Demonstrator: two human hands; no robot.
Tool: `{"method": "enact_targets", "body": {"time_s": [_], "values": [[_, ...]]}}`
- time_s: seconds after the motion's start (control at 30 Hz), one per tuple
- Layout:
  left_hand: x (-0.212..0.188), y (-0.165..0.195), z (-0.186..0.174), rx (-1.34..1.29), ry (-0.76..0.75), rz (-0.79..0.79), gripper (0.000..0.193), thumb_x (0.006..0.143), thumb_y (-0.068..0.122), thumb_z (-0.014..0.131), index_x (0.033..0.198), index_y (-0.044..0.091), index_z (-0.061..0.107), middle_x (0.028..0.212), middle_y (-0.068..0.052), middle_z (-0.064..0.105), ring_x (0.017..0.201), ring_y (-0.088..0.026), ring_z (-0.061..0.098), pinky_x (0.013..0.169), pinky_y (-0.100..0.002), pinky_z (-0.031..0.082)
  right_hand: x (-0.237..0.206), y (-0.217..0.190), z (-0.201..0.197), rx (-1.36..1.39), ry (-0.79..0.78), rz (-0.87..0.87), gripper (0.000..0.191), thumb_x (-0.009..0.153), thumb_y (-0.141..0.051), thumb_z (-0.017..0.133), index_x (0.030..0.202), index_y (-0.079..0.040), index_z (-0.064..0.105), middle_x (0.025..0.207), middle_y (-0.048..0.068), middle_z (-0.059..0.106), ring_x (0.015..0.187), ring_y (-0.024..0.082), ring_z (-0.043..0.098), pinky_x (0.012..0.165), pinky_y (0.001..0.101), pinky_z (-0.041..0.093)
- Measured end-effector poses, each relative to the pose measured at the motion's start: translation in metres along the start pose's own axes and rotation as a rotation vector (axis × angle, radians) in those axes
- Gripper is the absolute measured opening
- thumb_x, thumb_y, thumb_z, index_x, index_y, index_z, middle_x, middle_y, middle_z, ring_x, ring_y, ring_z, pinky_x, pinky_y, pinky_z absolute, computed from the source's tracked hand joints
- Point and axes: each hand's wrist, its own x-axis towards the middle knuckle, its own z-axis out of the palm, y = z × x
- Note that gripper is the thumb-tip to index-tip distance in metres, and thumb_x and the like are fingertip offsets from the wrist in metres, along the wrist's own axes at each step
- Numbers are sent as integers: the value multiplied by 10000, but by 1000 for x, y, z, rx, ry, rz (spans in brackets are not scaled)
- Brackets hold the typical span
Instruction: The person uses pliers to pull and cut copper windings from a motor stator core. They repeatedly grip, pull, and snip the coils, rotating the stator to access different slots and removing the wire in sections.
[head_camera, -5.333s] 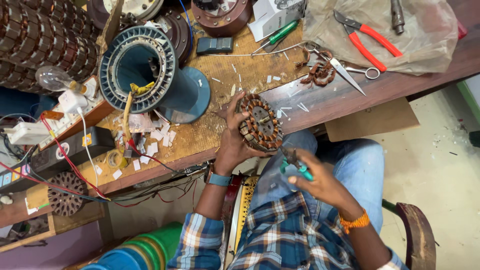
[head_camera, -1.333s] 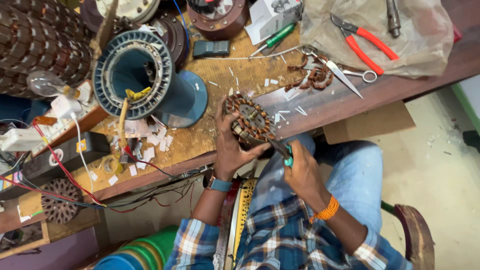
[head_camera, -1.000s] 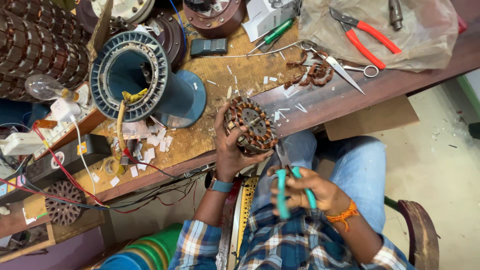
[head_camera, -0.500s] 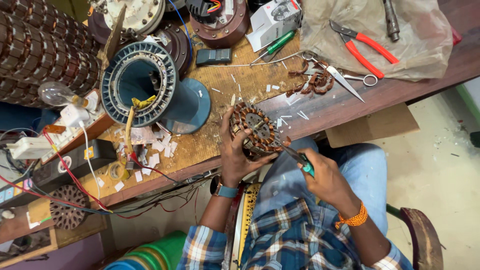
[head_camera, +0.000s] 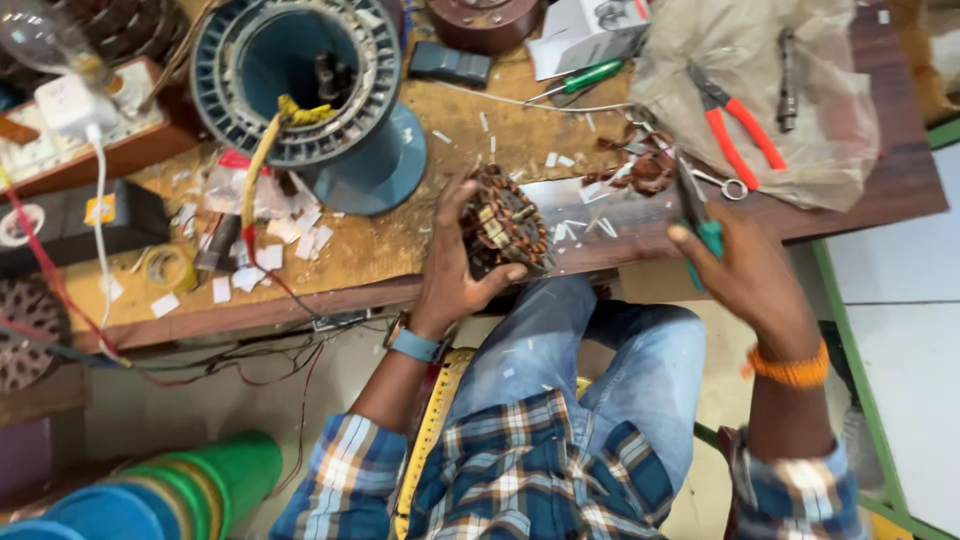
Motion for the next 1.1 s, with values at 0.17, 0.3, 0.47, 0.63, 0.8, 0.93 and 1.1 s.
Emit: {"method": "enact_targets", "body": {"time_s": [0.17, 0.3, 0.47, 0.63, 0.8, 0.93, 1.1], "values": [[8, 2, -6, -49, -84, -109, 1102, 832, 627, 781, 1633, 119, 218, 1710, -204, 307, 1609, -425, 325, 1331, -516, 293, 23, -22, -22, -279, 101, -80, 616, 887, -301, 759, 1376, -2, 533, 775, 264, 650, 740, 480, 631, 615, 548, 448], [0, -3, -1, 159, -120, -20, 1060, 621, 562, 887, 1503, 266, 378, 1682, -178, 324, 1554, -426, 344, 1271, -605, 268, 14, -18, -25, -283, 250, -90, 421, 1051, -236, 675, 1420, -52, 587, 777, 254, 626, 768, 474, 621, 673, 551, 442], [-11, -10, 2, 39, -186, 3, 1020, 678, 581, 961, 1482, 336, 383, 1704, -180, 264, 1556, -406, 415, 1139, -518, 478, -19, 0, -3, 52, 202, 16, 288, 1067, -205, 599, 1318, -75, 653, 729, 115, 636, 636, 218, 634, 610, 366, 482], [-8, -12, 4, 175, -87, 34, 1124, 552, 594, 922, 1502, 322, 386, 1703, -161, 293, 1586, -420, 340, 1249, -587, 359, -88, 10, 64, 568, -86, 143, 431, 961, -188, 641, 1367, -46, 653, 702, 1, 586, 633, 94, 507, 550, 269, 443], [0, -7, 2, 201, -108, 162, 1226, 502, 621, 933, 1504, 342, 283, 1661, -165, 247, 1550, -444, 317, 1286, -615, 365, -107, 12, 112, 824, -155, 312, 453, 990, -224, 616, 1400, -38, 668, 661, 11, 501, 608, 97, 451, 529, 260, 409], [5, -4, 1, 133, -203, 186, 1204, 597, 522, 987, 1526, 313, 250, 1700, -206, 170, 1586, -477, 271, 1309, -618, 353, -109, 13, 113, 870, -188, 364, 446, 993, -276, 565, 1358, -32, 645, 702, 0, 614, 646, 63, 526, 573, 232, 486], [7, -1, 5, 121, -166, 24, 1137, 596, 464, 1003, 1488, 313, 314, 1687, -210, 234, 1555, -441, 378, 1218, -545, 441, -110, 11, 112, 837, -219, 319, 454, 977, -294, 574, 1334, -23, 645, 727, -7, 628, 653, 56, 562, 574, 232, 520]]}}
